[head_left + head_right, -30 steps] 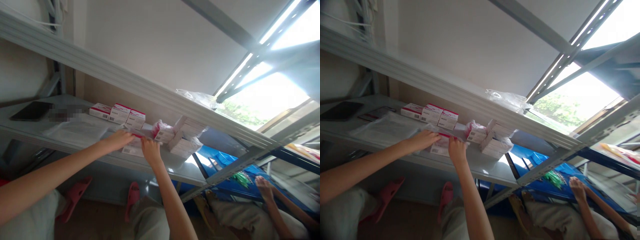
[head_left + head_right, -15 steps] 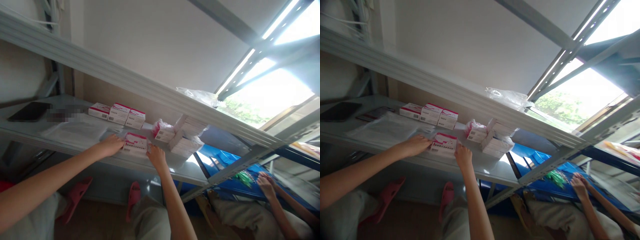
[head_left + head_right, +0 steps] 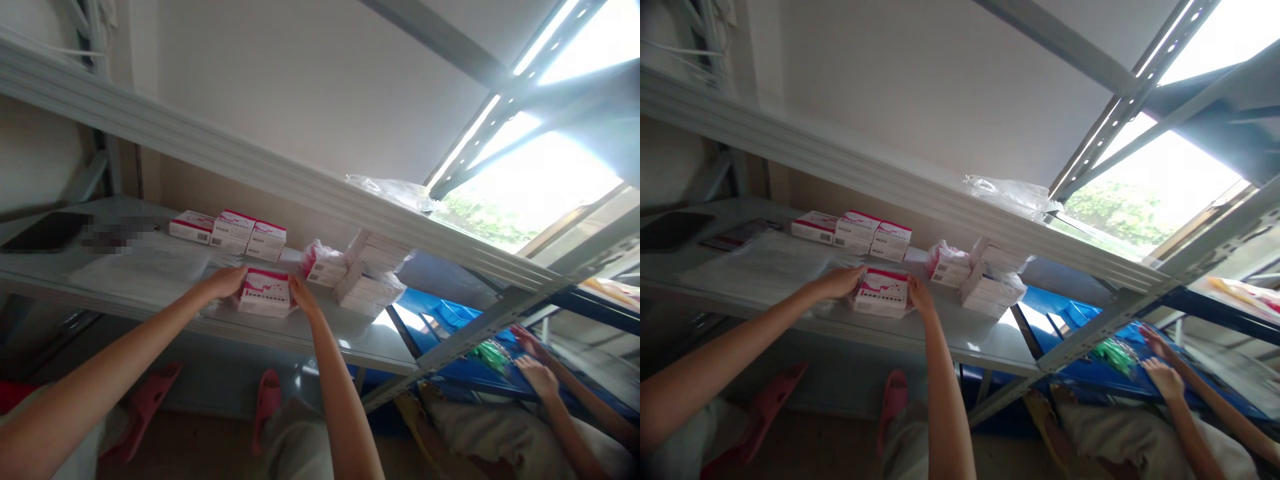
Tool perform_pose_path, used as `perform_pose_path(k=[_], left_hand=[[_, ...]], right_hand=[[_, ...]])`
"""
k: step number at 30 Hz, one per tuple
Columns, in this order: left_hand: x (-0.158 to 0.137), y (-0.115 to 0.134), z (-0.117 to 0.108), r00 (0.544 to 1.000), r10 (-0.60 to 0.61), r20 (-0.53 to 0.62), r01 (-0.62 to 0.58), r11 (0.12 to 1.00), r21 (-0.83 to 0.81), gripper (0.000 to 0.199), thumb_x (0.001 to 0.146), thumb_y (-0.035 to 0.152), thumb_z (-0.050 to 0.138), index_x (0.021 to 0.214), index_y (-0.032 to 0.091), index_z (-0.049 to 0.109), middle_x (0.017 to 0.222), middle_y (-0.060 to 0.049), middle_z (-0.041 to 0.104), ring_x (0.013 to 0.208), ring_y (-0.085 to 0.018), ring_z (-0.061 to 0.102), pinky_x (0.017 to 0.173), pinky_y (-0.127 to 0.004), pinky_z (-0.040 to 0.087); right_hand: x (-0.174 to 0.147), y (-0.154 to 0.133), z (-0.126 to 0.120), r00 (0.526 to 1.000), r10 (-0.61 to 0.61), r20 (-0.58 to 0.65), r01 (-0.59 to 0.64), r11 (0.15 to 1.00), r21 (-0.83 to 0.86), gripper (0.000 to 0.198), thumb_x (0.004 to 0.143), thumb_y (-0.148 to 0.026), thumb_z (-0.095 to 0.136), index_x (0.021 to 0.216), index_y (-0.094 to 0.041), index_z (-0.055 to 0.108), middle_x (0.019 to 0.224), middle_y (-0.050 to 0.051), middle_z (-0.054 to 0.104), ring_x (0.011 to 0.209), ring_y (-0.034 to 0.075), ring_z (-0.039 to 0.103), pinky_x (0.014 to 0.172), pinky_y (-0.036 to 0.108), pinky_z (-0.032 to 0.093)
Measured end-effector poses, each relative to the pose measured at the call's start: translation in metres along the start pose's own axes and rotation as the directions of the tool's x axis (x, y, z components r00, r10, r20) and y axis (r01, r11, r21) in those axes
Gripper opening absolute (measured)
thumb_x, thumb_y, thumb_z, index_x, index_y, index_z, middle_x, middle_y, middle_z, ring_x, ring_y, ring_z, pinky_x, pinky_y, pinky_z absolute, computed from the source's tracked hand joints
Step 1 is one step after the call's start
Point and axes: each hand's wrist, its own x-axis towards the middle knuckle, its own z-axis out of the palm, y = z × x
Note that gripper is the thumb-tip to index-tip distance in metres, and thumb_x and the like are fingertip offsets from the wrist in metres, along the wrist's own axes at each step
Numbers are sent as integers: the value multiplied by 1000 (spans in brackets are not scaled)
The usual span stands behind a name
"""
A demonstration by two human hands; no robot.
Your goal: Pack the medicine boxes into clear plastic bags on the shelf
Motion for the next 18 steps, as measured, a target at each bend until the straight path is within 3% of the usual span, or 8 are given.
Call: perform_pose_path(k=[3,7,13,18], left_hand=[[4,2,7,998,-58,14,58,998,-15,28,88,20,37,108,17,56,94,-12,71,81,-22,67,72,-29,47],[-3,5,12,999,-46,28,47,998,-33,30,88,17,37,112,17,56,107,-13,68,96,-22,64,80,-31,47],[-38,4,5,989,51,141,-70,988,135,23,84,14,47,102,14,62,111,-13,61,108,-25,56,92,-35,44],[-74,3,-7,975,194,108,-203,976,83,25,87,16,48,108,17,61,119,-10,57,116,-24,51,99,-36,40]], right_hand=[[7,4,8,999,47,-16,-48,999,-19,39,96,-29,33,96,-15,69,97,11,71,90,16,65,84,28,48],[1,10,13,998,56,-36,-57,998,-26,40,95,-24,32,92,-13,70,92,12,71,89,19,66,84,33,48],[-38,16,12,996,-91,-24,91,996,7,39,82,-11,42,112,-16,66,113,10,65,109,19,59,99,33,42],[-85,26,16,975,-222,-29,221,974,-47,46,84,-17,44,130,-16,53,129,14,54,120,23,50,105,40,39]])
